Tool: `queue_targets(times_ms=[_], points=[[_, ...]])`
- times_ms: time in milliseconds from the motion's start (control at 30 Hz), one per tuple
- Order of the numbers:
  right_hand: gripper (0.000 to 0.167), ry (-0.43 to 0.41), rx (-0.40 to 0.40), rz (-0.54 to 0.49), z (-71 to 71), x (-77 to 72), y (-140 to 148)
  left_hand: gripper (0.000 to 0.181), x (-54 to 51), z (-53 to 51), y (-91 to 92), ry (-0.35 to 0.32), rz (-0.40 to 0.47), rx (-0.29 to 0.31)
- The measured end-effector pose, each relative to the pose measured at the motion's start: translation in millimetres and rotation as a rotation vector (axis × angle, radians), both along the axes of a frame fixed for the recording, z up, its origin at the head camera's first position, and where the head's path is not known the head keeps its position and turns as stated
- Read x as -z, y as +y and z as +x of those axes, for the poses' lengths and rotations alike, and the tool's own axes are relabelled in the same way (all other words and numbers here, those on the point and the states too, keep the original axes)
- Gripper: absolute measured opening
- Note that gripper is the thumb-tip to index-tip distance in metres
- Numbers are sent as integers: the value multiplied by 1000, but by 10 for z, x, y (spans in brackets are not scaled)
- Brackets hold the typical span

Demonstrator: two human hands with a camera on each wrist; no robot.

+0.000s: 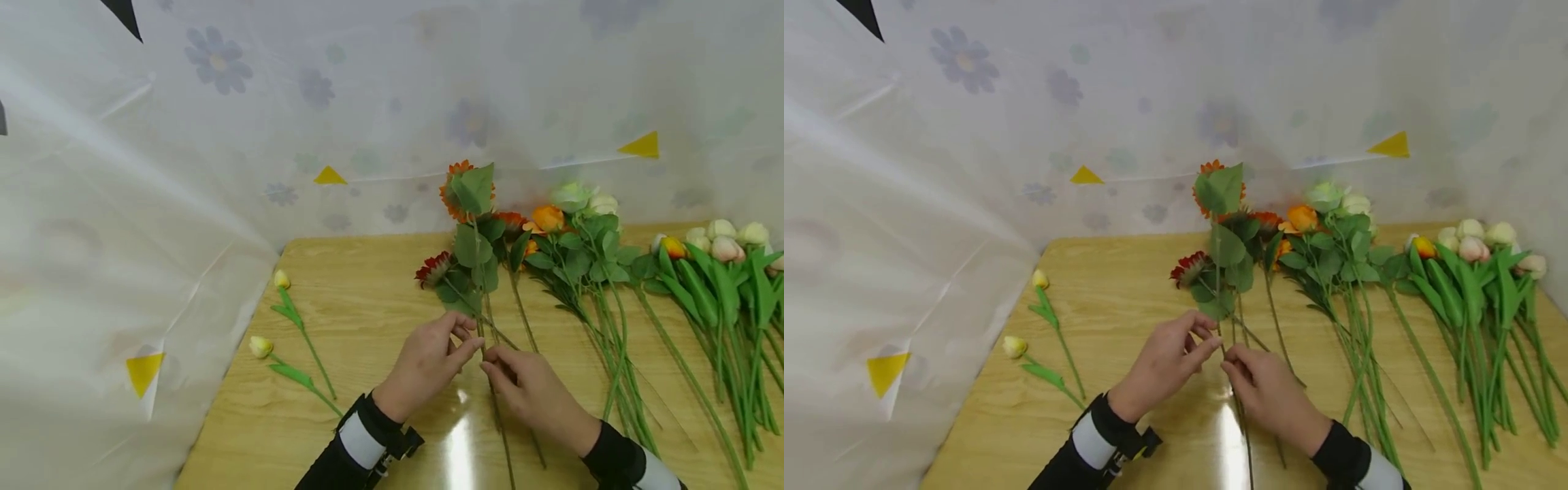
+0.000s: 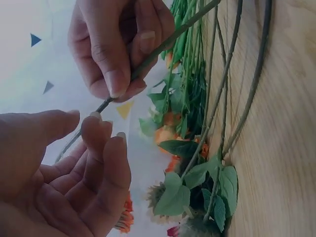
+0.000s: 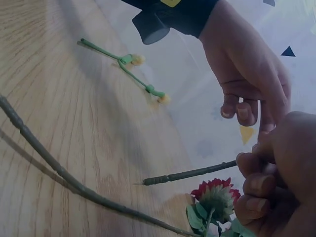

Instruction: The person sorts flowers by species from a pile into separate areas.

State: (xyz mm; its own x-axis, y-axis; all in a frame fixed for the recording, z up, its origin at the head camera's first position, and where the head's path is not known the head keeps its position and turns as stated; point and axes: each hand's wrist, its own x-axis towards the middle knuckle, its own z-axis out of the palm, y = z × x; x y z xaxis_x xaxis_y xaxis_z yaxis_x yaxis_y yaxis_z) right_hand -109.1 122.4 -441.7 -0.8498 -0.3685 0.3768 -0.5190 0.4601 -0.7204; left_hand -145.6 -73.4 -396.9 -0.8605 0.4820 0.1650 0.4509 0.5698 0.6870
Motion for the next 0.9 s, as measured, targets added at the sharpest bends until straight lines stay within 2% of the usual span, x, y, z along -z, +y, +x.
queue_targets(times_ms=[100,200,467,600,733,900], points=[[17,33,53,40,-29,7,43,27,39,-2,-72,-43,-11,-28],[12,10,91,78,-58,10,82,26,78,-6,-179,-80,-17,-75],[9,-137,141,158,-64,72,114,23,140,-26,-449,-71,-42,-166],[14,-222,148,204,-81,96,116,21,159,-39,-528,-72,-45,-198],[27,-316,138,276,-102,133,117,23,176,-45,-593,-90,-43,-213],[36,-353,118,353,-97,192,111,26,190,-40,-674,-119,-43,-232]])
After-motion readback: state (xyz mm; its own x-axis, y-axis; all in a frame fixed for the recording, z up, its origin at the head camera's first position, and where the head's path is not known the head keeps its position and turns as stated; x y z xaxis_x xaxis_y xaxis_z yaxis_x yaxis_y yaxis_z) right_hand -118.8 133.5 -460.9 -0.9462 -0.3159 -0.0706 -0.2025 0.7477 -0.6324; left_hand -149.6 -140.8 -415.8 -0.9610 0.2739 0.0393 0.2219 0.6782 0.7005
